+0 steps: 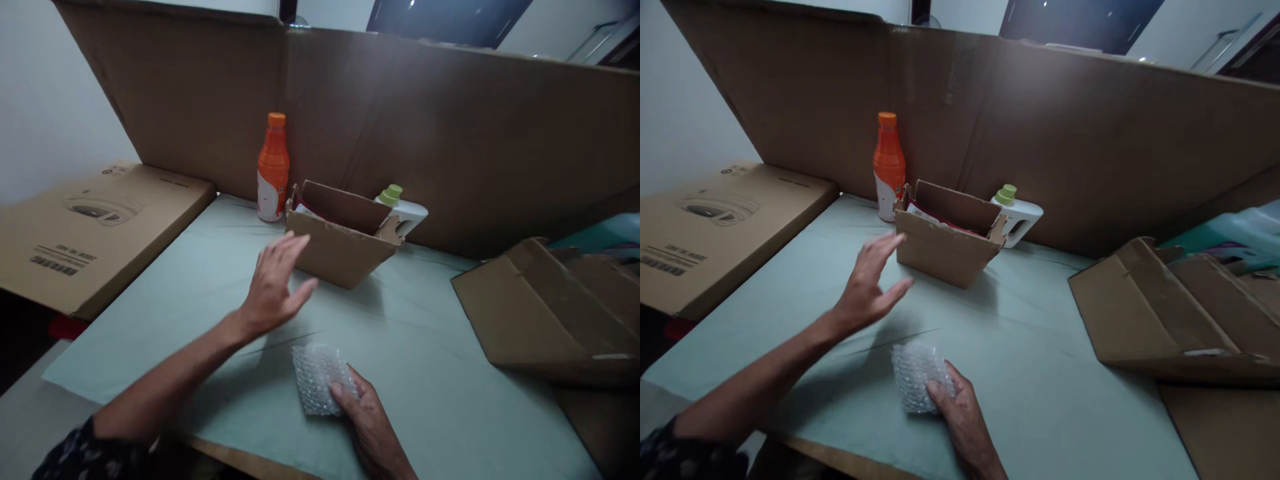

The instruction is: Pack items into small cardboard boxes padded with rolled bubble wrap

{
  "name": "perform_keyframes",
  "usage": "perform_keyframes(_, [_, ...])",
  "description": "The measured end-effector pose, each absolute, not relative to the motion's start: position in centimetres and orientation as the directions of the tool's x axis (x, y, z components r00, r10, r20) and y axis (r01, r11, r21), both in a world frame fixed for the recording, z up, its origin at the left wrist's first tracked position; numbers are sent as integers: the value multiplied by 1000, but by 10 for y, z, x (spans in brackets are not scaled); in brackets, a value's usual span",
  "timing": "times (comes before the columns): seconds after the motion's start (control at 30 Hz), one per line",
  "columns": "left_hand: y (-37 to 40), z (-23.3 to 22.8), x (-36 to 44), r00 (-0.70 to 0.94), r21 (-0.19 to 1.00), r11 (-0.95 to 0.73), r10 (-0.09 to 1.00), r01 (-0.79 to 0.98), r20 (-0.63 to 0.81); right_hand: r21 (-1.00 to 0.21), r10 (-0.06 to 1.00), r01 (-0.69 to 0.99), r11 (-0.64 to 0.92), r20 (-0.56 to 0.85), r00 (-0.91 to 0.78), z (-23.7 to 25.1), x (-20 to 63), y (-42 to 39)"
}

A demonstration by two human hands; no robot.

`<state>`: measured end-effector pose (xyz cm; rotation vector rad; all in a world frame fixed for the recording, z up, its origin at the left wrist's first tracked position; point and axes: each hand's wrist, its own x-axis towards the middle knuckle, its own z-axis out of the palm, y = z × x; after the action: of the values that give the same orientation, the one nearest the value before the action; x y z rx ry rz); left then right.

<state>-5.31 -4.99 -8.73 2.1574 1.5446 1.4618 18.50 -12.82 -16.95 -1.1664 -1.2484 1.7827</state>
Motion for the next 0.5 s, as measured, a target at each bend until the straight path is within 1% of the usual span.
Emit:
perform_keyframes(0.03, [-23,-77,-55,55,472,-468,751,747,658,-946,887,-10,-324,-300,-351,-171,188,-127])
perform_keyframes(0.1, [25,-60,-55,113,343,-408,766,846,633,-947,906,24,-320,-314,-285,-170,194,-126])
perform_keyframes(0.17, [55,-51,-53,145,286,-351,820,892,554,-949,923,64,-308,-314,-224,-165,203,-124])
perform_keyframes(0.23, [62,-47,-52,186,250,-352,840,902,510,-957,943,109,-270,-286,-172,-154,215,-121])
perform_keyframes(0.33, [35,-49,-54,290,177,-447,786,877,546,-968,980,193,-161,-180,-87,-133,241,-116])
perform_keyframes(0.4, [0,-52,-56,333,148,-498,744,854,580,-964,997,260,-58,-68,-29,-116,262,-112])
perform_keyframes(0.5, [-62,-54,-56,313,191,-519,727,833,611,-921,987,370,123,151,49,-85,285,-112])
